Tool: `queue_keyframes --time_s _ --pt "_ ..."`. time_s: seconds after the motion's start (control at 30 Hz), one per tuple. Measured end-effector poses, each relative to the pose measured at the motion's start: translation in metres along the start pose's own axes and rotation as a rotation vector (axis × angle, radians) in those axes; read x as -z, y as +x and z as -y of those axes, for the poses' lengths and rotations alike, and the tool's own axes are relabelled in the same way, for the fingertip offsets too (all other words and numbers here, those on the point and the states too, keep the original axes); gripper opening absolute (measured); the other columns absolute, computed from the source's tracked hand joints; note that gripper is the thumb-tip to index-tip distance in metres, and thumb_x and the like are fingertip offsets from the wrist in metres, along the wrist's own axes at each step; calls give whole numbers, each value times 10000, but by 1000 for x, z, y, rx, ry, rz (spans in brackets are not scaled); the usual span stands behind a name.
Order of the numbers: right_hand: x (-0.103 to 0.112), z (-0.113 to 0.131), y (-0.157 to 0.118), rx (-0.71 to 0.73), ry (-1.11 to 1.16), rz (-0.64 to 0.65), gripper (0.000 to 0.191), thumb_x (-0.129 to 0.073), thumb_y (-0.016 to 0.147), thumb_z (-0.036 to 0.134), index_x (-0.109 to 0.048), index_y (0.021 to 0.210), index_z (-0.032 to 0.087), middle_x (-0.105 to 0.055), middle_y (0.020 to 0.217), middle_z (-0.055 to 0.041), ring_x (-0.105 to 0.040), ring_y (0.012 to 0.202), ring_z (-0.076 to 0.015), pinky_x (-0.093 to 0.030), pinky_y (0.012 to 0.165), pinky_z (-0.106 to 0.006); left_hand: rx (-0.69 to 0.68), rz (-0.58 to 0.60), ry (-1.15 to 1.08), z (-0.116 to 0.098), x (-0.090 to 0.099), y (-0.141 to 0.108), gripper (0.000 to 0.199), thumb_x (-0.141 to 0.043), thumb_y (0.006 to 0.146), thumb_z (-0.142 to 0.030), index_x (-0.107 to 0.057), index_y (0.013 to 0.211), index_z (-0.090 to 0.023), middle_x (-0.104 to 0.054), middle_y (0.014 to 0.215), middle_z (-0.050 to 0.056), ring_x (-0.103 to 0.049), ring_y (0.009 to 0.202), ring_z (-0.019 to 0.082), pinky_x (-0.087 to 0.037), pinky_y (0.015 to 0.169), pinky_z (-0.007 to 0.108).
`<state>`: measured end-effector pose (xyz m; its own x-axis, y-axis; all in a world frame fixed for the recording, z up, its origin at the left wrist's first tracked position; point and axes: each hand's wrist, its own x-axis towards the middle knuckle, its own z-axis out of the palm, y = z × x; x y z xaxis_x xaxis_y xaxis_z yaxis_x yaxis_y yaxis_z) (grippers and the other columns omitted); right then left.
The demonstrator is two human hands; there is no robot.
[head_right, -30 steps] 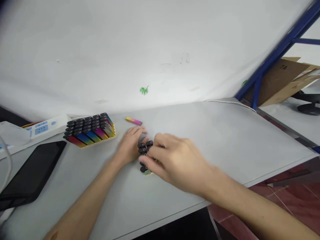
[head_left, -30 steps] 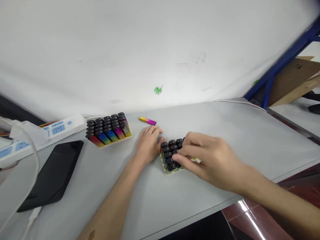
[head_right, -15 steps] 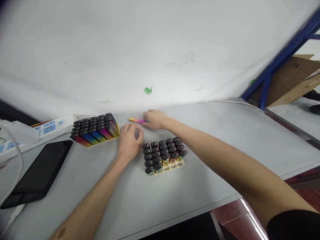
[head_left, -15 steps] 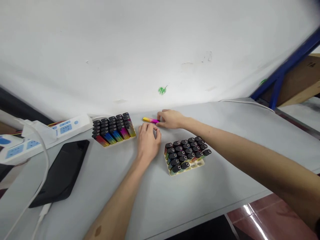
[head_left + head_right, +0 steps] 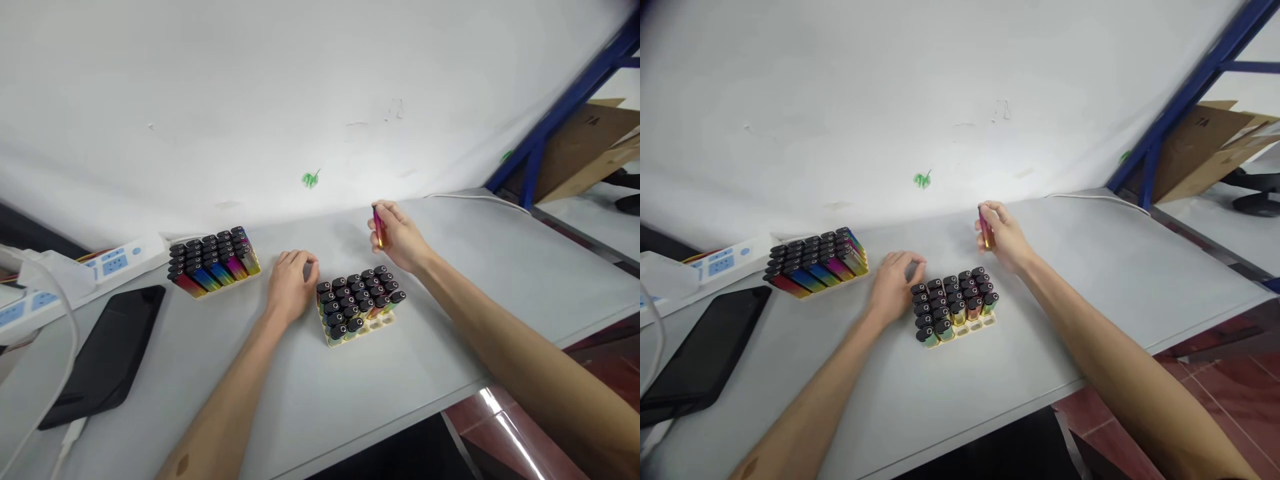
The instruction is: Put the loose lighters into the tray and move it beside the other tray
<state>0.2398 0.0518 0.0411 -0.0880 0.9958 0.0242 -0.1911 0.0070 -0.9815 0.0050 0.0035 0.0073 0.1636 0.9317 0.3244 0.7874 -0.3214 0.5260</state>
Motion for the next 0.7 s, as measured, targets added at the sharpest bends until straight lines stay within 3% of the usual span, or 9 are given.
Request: queue_keyframes --time_s 0.07,0.13,0.27,0.37,0.43,0.5,0.57,0.7 --pt "5 -5 -10 -73 17 -25 332 -633 890 547 -531 1080 295 -471 651 92 -289 403 -49 -206 401 -203 -5 8 1 0 0 0 130 -500 941 -210 -611 876 -227 -716 965 46 -586 1003 260 -473 919 424" --pt "9 -9 -15 -137 0 -54 321 -589 913 538 -562 1048 248 -427 619 87 -217 399 -46 -131 392 -212 -10 12 -4 1 1 0 134 -498 947 -218 -616 884 -225 -720 963 46 -583 1005 260 -475 918 423" --pt "13 -8 -18 -115 0 -124 280 -533 938 451 -590 966 178 -538 697 18 -397 469 -76 -281 402 -228 -5 16 -7 0 2 -1 137 -501 948 -219 -621 885 -225 -724 964 48 -578 1018 261 -478 915 421" --pt "13 -4 -22 -92 23 -82 278 -600 907 472 -548 1018 223 -569 721 19 -522 563 -119 -402 459 -242 -6 20 -7 0 3 -1 136 -503 949 -220 -624 887 -228 -723 956 43 -581 1015 257 -478 915 417" --pt "12 -3 -25 -108 29 -35 323 -694 855 461 -477 1012 280 -490 647 76 -443 493 -99 -337 422 -216 -15 19 -7 0 3 -1 137 -502 951 -226 -626 893 -232 -723 955 39 -583 1013 253 -479 912 412" --pt "11 -4 -27 -131 37 -3 374 -740 828 462 -437 976 300 -379 599 111 -274 430 -68 -195 390 -195 -22 18 -3 1 2 -1 137 -502 952 -231 -626 894 -235 -722 952 38 -583 1007 251 -480 910 410" --pt "11 -6 -27 -165 52 26 376 -686 849 569 -467 949 280 -325 593 107 -177 434 -63 -100 396 -208 -22 20 2 1 2 -1 139 -501 951 -233 -626 890 -235 -720 945 37 -581 1000 250 -478 911 412" --pt "9 -8 -27 -181 94 56 524 -516 863 746 -534 824 224 -386 598 62 -218 456 -75 -82 417 -237 -16 25 -2 1 2 -2 140 -497 957 -239 -621 893 -232 -717 948 38 -573 1010 253 -474 922 418"
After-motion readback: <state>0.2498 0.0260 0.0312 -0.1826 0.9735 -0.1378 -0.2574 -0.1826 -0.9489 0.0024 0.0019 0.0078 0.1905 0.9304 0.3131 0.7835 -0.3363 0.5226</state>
